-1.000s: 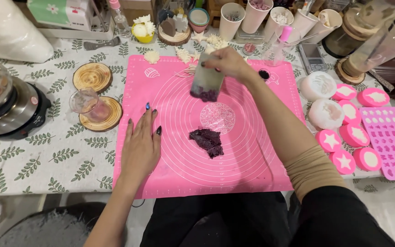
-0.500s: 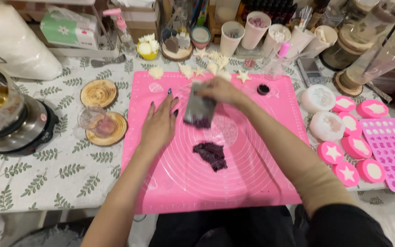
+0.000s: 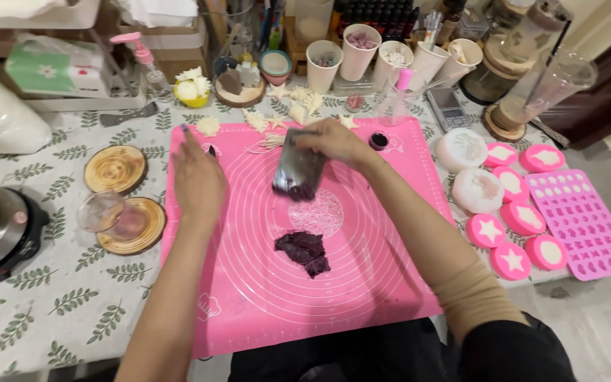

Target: The person pours liquid from a white bottle into their palm and rubs it over a pink silicone work mat, then uses a flat metal scraper to scrape dried dark purple wax residue off the mat, gathering the residue into a pile and picking pieces off the surface by hand.

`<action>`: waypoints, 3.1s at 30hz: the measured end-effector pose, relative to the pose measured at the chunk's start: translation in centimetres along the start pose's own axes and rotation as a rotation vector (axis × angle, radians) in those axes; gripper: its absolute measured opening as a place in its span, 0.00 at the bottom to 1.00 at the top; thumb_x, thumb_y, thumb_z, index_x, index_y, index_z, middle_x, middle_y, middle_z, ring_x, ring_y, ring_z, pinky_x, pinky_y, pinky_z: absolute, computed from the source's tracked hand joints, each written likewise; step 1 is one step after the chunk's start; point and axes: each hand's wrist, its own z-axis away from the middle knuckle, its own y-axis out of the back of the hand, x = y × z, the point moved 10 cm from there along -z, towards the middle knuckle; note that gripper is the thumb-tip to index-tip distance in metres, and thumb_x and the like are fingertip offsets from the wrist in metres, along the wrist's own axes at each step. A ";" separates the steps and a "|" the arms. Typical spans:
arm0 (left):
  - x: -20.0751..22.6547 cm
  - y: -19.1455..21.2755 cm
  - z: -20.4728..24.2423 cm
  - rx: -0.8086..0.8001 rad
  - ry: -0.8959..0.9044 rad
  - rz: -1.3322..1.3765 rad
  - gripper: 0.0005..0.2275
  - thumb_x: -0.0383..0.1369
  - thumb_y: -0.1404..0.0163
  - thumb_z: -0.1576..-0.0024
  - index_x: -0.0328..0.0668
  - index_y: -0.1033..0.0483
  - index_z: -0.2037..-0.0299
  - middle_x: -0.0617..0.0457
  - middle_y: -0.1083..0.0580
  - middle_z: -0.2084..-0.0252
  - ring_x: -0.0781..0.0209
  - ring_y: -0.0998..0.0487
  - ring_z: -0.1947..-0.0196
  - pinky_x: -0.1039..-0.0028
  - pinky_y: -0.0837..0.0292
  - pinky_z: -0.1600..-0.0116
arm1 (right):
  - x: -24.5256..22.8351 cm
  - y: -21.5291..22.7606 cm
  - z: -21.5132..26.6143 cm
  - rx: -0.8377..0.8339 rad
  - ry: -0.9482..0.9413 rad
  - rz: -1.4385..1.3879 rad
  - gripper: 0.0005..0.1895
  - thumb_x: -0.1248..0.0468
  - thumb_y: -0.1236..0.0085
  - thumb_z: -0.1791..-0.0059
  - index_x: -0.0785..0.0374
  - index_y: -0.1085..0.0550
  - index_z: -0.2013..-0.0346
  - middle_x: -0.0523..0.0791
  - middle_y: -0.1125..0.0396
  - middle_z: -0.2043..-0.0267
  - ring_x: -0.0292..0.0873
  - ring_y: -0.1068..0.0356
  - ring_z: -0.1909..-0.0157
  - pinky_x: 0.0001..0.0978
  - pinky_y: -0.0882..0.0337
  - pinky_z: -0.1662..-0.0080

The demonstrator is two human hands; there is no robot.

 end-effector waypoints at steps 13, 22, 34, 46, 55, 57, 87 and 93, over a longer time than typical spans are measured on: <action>2.7 -1.3 0.3 -0.273 -0.163 0.148 0.30 0.43 0.62 0.34 0.37 0.55 0.25 0.52 0.39 0.26 0.55 0.44 0.25 0.48 0.64 0.23 | 2.1 7.0 2.6 0.280 -0.083 -0.008 0.16 0.54 0.39 0.55 0.62 0.17 0.61 0.41 0.26 0.69 0.36 0.28 0.67 0.30 0.29 0.64; 3.7 -0.9 -0.1 -0.328 -0.152 0.060 0.42 0.54 0.53 0.42 0.38 0.60 0.25 0.51 0.40 0.26 0.53 0.46 0.26 0.44 0.65 0.27 | 4.2 3.8 7.5 0.152 -0.054 -0.165 0.13 0.58 0.39 0.51 0.65 0.18 0.61 0.40 0.25 0.70 0.32 0.30 0.70 0.26 0.30 0.65; 5.4 -1.3 1.0 -0.328 -0.198 0.294 0.40 0.45 0.51 0.41 0.35 0.61 0.24 0.49 0.37 0.28 0.42 0.37 0.29 0.53 0.59 0.22 | 4.1 5.4 4.4 0.416 -0.107 0.088 0.19 0.52 0.41 0.52 0.67 0.19 0.64 0.47 0.25 0.71 0.40 0.27 0.69 0.33 0.29 0.62; 4.6 -1.4 0.3 -0.274 -0.131 0.248 0.46 0.49 0.40 0.47 0.33 0.55 0.26 0.52 0.32 0.31 0.35 0.40 0.30 0.55 0.53 0.25 | -1.4 -2.1 -0.4 -0.009 0.146 0.165 0.17 0.54 0.38 0.55 0.65 0.18 0.65 0.45 0.24 0.71 0.37 0.28 0.69 0.33 0.27 0.63; 5.3 -0.6 0.5 -0.217 -0.191 0.279 0.44 0.48 0.41 0.45 0.31 0.53 0.27 0.50 0.30 0.32 0.47 0.34 0.32 0.56 0.53 0.25 | -3.1 -4.1 2.6 -0.173 0.122 0.165 0.14 0.55 0.38 0.52 0.64 0.17 0.65 0.41 0.25 0.71 0.33 0.30 0.67 0.30 0.29 0.62; 5.9 0.7 0.5 -0.211 -0.187 0.267 0.44 0.48 0.40 0.45 0.32 0.53 0.27 0.50 0.29 0.33 0.46 0.34 0.32 0.56 0.52 0.25 | -3.4 -2.8 3.5 -0.151 0.099 0.122 0.14 0.56 0.40 0.51 0.64 0.18 0.64 0.40 0.25 0.70 0.32 0.29 0.66 0.29 0.28 0.61; 14.1 8.3 8.9 -0.389 -0.257 0.846 0.19 0.36 0.40 0.44 0.48 0.22 0.42 0.45 0.19 0.57 0.57 0.17 0.61 0.68 0.24 0.56 | -6.7 -2.0 12.8 -0.030 0.172 -0.330 0.14 0.60 0.45 0.45 0.69 0.21 0.52 0.39 0.26 0.61 0.29 0.30 0.61 0.23 0.29 0.57; 13.8 9.3 9.4 -0.373 -0.277 0.855 0.23 0.34 0.42 0.43 0.47 0.28 0.35 0.45 0.21 0.46 0.50 0.20 0.46 0.64 0.27 0.42 | -7.6 -2.3 13.2 0.015 0.210 -0.311 0.14 0.60 0.45 0.44 0.69 0.21 0.52 0.40 0.25 0.60 0.29 0.29 0.59 0.23 0.28 0.55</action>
